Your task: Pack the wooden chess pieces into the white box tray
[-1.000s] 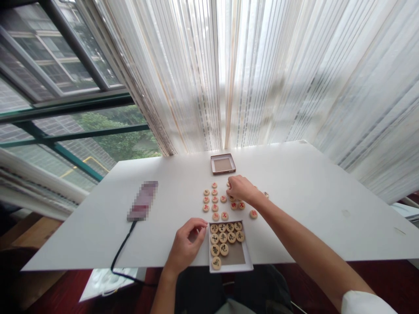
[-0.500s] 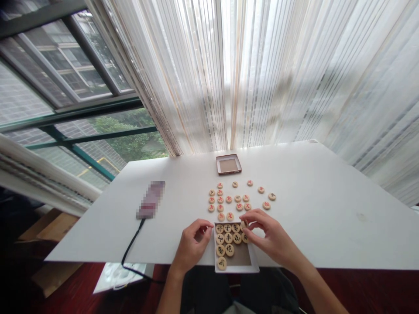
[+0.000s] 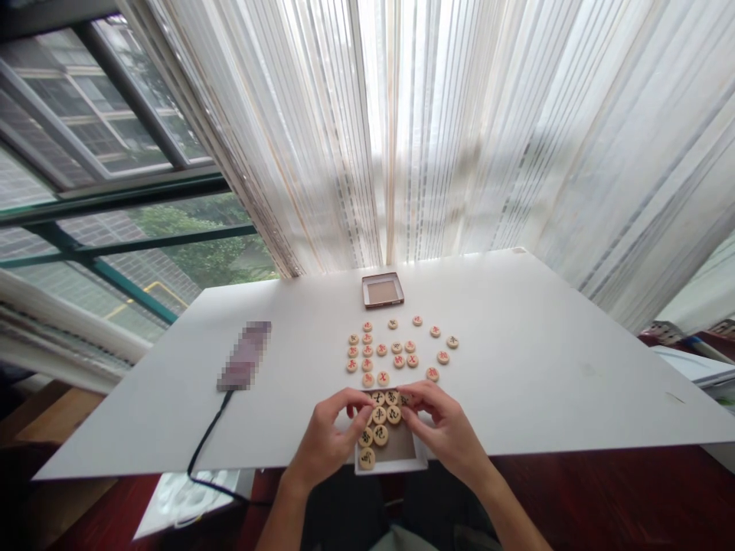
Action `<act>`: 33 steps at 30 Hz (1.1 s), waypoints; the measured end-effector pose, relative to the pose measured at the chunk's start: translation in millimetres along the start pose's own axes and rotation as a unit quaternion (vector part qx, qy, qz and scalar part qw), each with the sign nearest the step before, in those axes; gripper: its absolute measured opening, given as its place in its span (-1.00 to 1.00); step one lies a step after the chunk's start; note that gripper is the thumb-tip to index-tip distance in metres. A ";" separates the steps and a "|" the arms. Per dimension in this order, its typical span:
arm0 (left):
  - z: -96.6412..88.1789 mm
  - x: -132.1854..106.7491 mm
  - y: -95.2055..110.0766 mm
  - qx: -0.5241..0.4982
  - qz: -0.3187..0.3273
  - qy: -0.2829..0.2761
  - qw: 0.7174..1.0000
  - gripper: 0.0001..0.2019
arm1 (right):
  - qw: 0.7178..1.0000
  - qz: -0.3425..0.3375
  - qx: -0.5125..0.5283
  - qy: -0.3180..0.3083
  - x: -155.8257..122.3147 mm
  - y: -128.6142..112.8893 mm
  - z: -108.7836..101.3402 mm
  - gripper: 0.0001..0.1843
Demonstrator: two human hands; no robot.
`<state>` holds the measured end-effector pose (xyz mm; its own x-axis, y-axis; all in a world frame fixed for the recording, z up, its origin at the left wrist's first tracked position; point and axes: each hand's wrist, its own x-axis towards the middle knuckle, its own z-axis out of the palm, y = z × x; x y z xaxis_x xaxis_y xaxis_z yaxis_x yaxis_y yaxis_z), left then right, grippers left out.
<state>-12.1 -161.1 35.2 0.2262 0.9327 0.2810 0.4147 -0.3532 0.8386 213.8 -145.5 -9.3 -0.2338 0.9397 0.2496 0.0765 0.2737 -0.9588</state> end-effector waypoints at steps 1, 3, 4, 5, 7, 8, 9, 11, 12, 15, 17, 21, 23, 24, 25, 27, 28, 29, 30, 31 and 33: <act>2.6 2.6 3.3 -0.003 0.006 -0.009 1.000 -0.89 | 1.000 0.002 0.010 0.000 -0.4 1.7 -0.5 -0.70; 7.6 7.7 7.9 -0.009 0.015 -0.021 1.000 -0.89 | 1.000 0.006 0.026 0.000 -1.2 3.7 -1.6 -0.67; 10.0 10.1 9.1 -0.013 0.019 -0.025 0.999 -0.89 | 0.999 0.008 0.033 -0.001 -1.4 3.7 -2.0 -0.67; 12.1 12.3 9.7 -0.016 0.021 -0.026 0.999 -0.89 | 0.999 0.011 0.036 -0.004 -1.4 3.0 -2.1 -0.67; 15.8 15.7 8.8 -0.023 0.025 -0.024 0.999 -0.89 | 0.999 0.015 0.036 -0.009 -0.7 0.3 -1.9 -0.67; 17.4 16.8 7.6 -0.027 0.026 -0.021 0.999 -0.89 | 0.999 0.016 0.033 -0.012 -0.1 -1.5 -1.5 -0.67; 18.8 17.4 5.8 -0.031 0.026 -0.019 0.999 -0.89 | 0.999 0.015 0.029 -0.015 0.7 -3.1 -0.9 -0.67; 21.2 17.5 1.3 -0.037 0.023 -0.018 0.999 -0.87 | 1.000 0.008 0.021 -0.018 2.1 -5.8 0.4 -0.68; 22.3 16.9 -1.2 -0.038 0.020 -0.019 0.999 -0.84 | 1.000 0.004 0.017 -0.021 2.6 -6.6 1.0 -0.67; 25.0 13.8 -8.5 -0.029 0.014 -0.020 0.999 -0.76 | 1.000 -0.003 -0.005 -0.030 3.0 -8.4 1.8 -0.65; 26.6 11.7 -12.7 -0.027 0.012 -0.016 0.999 -0.73 | 0.999 -0.004 -0.021 -0.037 2.7 -10.0 1.7 -0.65; 28.4 8.7 -16.9 -0.038 0.007 -0.007 0.999 -0.74 | 0.998 -0.004 -0.043 -0.052 1.9 -15.1 1.0 -0.64; 28.6 7.8 -16.8 -0.038 0.007 -0.006 0.999 -0.74 | 0.997 -0.003 -0.050 -0.056 1.5 -17.0 0.8 -0.64; 28.5 7.4 -16.3 -0.037 0.009 -0.005 0.999 -0.73 | 0.997 -0.003 -0.053 -0.057 1.1 -17.2 0.9 -0.64; 28.3 7.2 -15.8 -0.035 0.012 -0.004 0.999 -0.73 | 0.997 -0.002 -0.054 -0.055 0.7 -17.0 1.1 -0.64; 28.1 6.9 -15.0 -0.034 0.014 -0.004 0.999 -0.73 | 0.998 0.002 -0.049 -0.046 -0.3 -15.5 1.7 -0.64; 28.0 6.8 -14.7 -0.035 0.013 -0.005 0.999 -0.73 | 0.998 0.006 -0.044 -0.040 -0.8 -14.5 2.2 -0.64; 28.1 6.8 -14.7 -0.037 0.011 -0.006 0.999 -0.74 | 0.999 0.009 -0.038 -0.033 -1.3 -13.5 2.6 -0.65; 28.2 6.9 -14.6 -0.039 0.010 -0.005 0.999 -0.75 | 0.999 0.012 -0.033 -0.028 -1.6 -12.8 3.1 -0.65; 28.5 6.9 -14.6 -0.040 0.008 -0.006 0.999 -0.76 | 0.999 0.015 -0.030 -0.027 -1.7 -12.4 3.4 -0.66; 29.0 7.1 -14.3 -0.040 0.009 -0.002 0.999 -0.78 | 0.999 0.022 -0.028 -0.032 -1.6 -12.5 3.8 -0.67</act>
<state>9.2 -151.6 11.6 0.2368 0.9259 0.2943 0.3390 -0.3626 0.8681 209.5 -151.2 1.8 -0.2901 0.9364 0.1973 0.1417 0.2459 -0.9589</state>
